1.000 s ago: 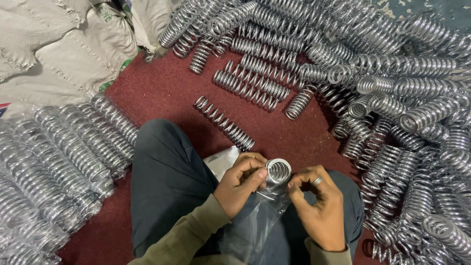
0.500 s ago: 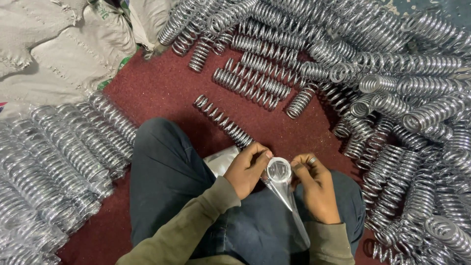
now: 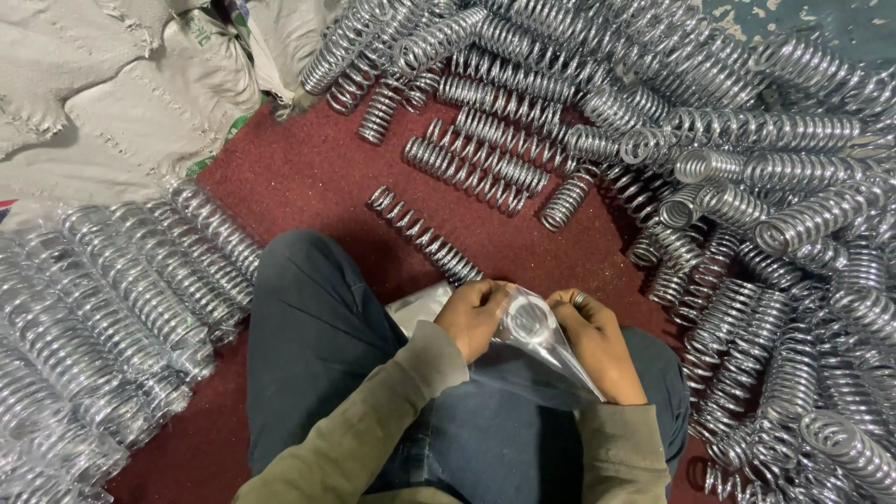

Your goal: Bagging metal springs into small plastic bags for packaging.

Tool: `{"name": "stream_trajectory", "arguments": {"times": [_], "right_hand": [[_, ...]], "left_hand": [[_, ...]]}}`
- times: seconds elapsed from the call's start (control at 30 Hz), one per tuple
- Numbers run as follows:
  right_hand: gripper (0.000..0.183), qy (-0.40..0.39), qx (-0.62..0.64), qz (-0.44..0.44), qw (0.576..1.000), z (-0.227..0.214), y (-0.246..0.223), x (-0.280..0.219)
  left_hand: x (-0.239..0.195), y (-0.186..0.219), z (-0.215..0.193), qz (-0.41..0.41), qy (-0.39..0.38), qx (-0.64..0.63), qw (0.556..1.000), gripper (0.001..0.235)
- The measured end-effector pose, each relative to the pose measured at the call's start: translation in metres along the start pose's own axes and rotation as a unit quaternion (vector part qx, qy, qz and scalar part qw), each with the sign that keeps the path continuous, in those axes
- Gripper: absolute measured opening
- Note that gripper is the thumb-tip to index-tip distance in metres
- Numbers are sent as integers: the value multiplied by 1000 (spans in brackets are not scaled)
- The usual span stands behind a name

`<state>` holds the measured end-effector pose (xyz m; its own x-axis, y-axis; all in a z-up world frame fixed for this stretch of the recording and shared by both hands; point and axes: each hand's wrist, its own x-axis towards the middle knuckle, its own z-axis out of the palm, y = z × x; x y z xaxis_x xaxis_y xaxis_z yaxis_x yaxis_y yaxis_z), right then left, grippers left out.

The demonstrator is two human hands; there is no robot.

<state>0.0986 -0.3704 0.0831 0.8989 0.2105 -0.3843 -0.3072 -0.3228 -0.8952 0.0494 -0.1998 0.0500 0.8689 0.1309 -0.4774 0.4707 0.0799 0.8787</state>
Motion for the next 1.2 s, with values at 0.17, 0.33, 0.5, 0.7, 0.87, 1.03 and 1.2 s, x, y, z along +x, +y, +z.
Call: {"name": "stream_trajectory", "arguments": {"times": [0.17, 0.33, 0.5, 0.7, 0.87, 1.03, 1.2], "right_hand": [[22, -19, -24, -6, 1000, 3, 5, 5], [23, -49, -43, -19, 998, 5, 75, 34], [22, -54, -127, -67, 988, 22, 70, 26], [24, 11, -145, -71, 987, 33, 73, 17], [31, 65, -164, -78, 981, 39, 77, 3], [44, 121, -182, -79, 973, 53, 97, -7], [35, 92, -270, -118, 951, 60, 145, -8]], "left_hand": [[-1, -5, -2, 11, 22, 24, 999, 38], [3, -46, 1, -52, 49, 53, 996, 47], [67, -139, -6, -121, 98, -58, 986, 35], [62, -146, 15, -131, 186, -28, 973, 26], [70, -146, 40, 95, 592, 350, 720, 50], [-3, -92, -5, 233, 89, 194, 949, 30], [75, -174, 8, 260, -22, 263, 929, 60]]}}
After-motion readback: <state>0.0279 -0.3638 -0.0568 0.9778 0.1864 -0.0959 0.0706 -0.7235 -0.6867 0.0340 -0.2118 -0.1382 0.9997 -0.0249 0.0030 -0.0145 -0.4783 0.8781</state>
